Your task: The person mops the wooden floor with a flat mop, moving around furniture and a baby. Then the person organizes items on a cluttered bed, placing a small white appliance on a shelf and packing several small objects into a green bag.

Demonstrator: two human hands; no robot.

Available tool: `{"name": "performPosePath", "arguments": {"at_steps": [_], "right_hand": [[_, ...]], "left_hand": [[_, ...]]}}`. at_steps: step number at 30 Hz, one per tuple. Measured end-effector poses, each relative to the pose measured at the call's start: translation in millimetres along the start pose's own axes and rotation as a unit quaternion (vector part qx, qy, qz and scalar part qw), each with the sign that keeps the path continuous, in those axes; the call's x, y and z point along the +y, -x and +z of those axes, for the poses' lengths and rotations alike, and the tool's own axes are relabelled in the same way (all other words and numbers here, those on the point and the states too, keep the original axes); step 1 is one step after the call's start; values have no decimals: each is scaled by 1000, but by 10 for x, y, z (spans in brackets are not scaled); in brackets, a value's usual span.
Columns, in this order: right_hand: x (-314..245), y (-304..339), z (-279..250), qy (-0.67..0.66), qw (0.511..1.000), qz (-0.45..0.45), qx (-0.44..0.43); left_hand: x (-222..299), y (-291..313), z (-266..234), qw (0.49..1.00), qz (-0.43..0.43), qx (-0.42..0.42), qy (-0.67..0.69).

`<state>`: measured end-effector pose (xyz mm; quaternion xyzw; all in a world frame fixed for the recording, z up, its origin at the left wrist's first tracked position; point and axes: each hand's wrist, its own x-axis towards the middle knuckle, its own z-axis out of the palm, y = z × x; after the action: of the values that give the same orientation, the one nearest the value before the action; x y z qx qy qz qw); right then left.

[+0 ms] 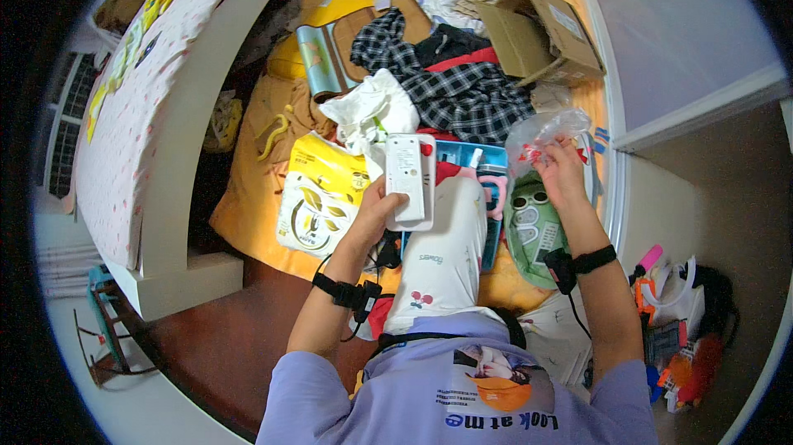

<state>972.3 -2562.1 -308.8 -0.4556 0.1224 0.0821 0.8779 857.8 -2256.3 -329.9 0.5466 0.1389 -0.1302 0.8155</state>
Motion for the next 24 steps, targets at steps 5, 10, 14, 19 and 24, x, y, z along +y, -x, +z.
{"name": "performPosePath", "arguments": {"at_steps": [5,10,14,19,24], "right_hand": [[-611,194,-390,-38,997,-59,34],[-932,647,-620,-7,999,-47,-18],[-748,923,-819,20,999,41,-30],[-269,1000,-1080,174,984,45,15],[-341,1061,-1409,241,969,32,41]], "left_hand": [[-210,-54,742,991,-65,-105,-48],[-677,-118,1329,981,-125,-79,-130],[-900,-124,1462,975,-98,-76,-186],[-1106,-92,1518,964,-87,-60,-245],[-1363,-137,1660,963,-35,-53,-261]]}}
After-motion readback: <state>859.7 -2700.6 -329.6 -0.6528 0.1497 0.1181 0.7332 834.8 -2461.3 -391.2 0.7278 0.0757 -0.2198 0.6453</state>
